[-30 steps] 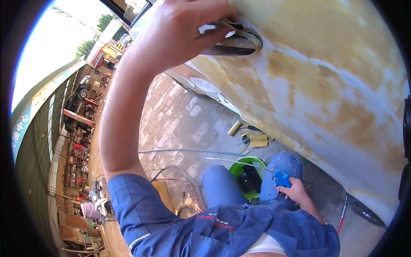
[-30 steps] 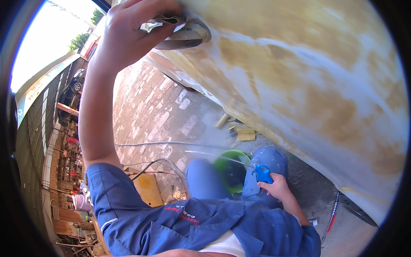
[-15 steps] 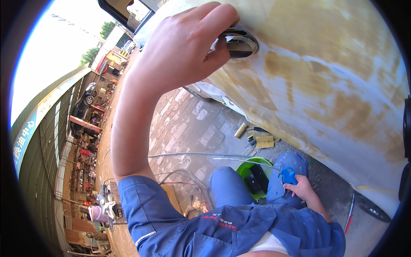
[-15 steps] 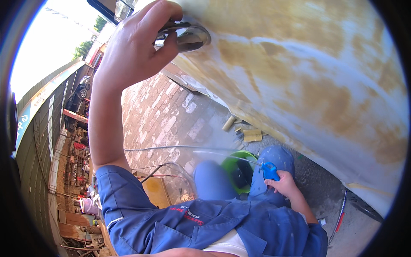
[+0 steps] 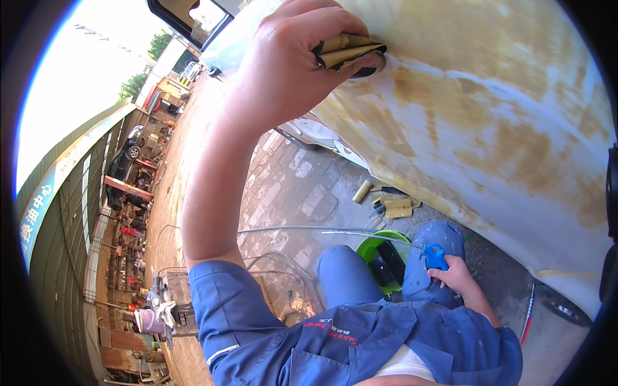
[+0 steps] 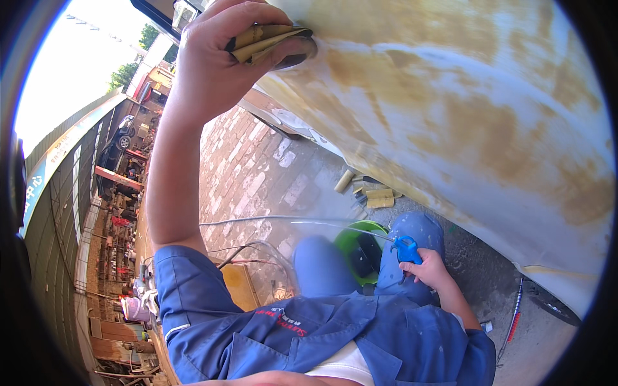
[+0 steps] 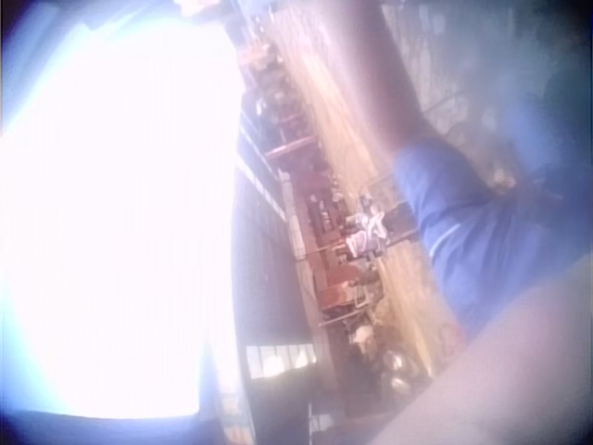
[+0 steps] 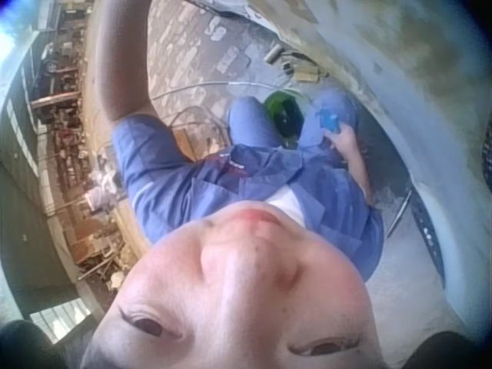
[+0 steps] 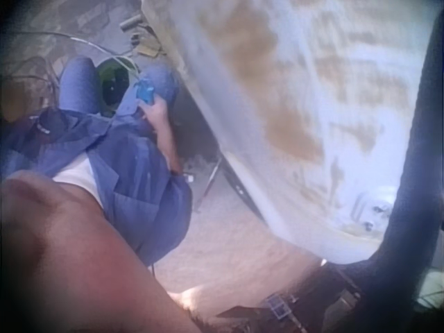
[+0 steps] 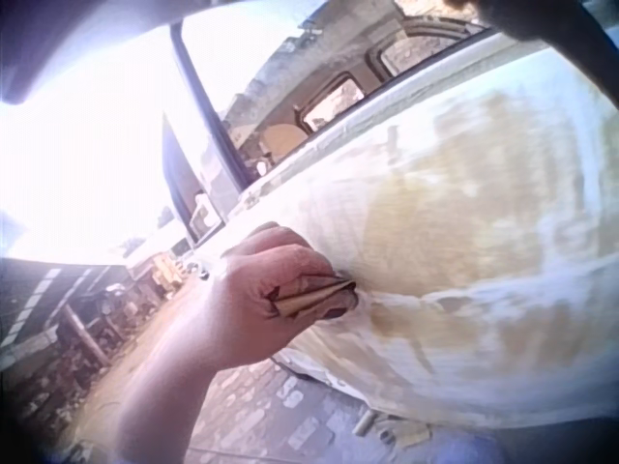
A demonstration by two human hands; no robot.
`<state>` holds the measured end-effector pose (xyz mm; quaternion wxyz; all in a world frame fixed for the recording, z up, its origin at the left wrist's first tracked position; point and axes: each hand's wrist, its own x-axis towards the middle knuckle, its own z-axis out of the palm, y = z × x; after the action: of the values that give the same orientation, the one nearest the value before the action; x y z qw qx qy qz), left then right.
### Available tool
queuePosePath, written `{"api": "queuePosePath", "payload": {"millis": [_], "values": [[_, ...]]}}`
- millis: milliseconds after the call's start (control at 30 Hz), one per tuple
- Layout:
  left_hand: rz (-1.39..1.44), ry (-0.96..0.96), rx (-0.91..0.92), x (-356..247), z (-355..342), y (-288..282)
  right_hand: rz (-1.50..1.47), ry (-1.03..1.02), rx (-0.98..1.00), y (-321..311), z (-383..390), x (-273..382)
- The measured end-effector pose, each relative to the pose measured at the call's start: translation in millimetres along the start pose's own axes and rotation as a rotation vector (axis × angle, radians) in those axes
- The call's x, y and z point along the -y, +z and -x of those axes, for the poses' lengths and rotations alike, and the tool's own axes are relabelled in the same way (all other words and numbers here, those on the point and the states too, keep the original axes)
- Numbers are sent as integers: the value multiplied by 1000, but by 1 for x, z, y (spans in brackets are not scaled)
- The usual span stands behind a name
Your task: The person sands a white car door with a sanding block, then rinses the surface with a water spray gun. The person repeats sanding and rinsing steps on the same door panel.
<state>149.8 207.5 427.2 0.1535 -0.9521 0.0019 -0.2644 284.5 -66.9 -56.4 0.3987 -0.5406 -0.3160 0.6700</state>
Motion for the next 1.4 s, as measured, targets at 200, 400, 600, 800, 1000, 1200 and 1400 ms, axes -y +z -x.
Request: {"api": "queuePosePath", "payload": {"millis": [200,400,600,800,1000,1200,1400], "values": [[88,20,21,10,8,1,5,-1,2,0,0,-2],[156,-7,109,12,5,-6,6,6,1,-1,0,-1],[100,80,87,9,-5,-1,11,19,10,-1,0,1],[5,173,95,15,-6,-1,19,30,22,-1,-2,2],[-87,260,145,21,-4,-4,18,29,3,-1,3,-1],[29,392,52,29,-10,3,1,25,20,-3,-2,-1],[-9,369,130,42,-2,-3,-31,34,21,-2,-2,-4]]}}
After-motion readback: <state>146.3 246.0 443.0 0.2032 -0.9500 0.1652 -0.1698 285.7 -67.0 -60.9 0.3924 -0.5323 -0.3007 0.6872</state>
